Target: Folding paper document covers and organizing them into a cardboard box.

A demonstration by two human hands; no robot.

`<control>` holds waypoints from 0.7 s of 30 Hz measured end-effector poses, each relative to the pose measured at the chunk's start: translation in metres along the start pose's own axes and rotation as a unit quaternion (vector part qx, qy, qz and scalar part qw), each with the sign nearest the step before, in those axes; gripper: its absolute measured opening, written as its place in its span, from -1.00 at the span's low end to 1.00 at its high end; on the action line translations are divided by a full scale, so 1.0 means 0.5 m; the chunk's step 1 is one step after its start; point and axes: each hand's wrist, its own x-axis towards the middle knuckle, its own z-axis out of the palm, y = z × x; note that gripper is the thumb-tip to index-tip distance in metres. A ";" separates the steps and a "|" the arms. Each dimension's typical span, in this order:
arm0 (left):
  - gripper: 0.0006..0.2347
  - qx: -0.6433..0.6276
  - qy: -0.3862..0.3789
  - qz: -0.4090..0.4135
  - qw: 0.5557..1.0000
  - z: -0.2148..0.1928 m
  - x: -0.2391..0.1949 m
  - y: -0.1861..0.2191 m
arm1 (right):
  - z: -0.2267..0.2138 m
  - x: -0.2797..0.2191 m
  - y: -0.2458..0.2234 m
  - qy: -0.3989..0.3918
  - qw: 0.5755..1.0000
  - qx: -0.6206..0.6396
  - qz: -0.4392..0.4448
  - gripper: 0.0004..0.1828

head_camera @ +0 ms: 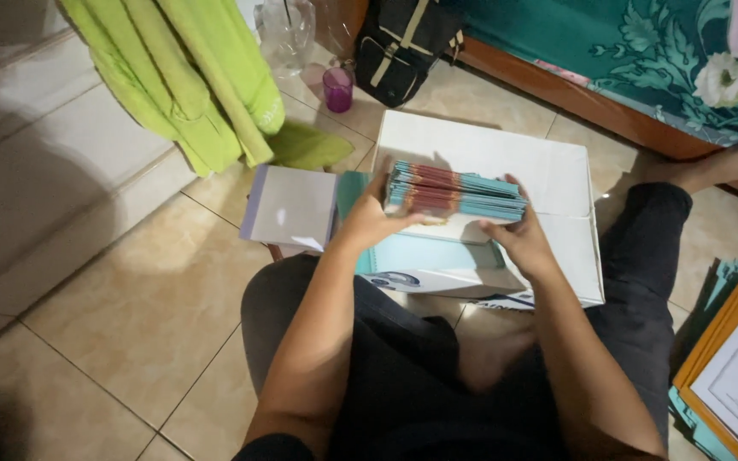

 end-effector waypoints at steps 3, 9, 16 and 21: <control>-0.13 -0.039 -0.004 0.004 0.999 0.005 -0.015 0.007 | -0.006 0.001 -0.095 0.043 0.955 -0.291 -0.029 0.19; -0.03 -0.053 -0.020 0.003 0.998 -0.002 -0.019 0.041 | 0.135 -0.004 -0.220 -0.035 0.846 -0.493 -0.202 0.03; 0.01 -0.061 -0.033 -0.002 0.998 0.005 -0.013 0.034 | 0.180 0.042 -0.212 -0.070 0.818 -0.536 -0.196 -0.14; 0.03 -0.082 -0.044 0.004 0.996 -0.012 -0.026 0.063 | 0.162 0.058 -0.213 -0.185 0.818 -0.539 -0.082 -0.08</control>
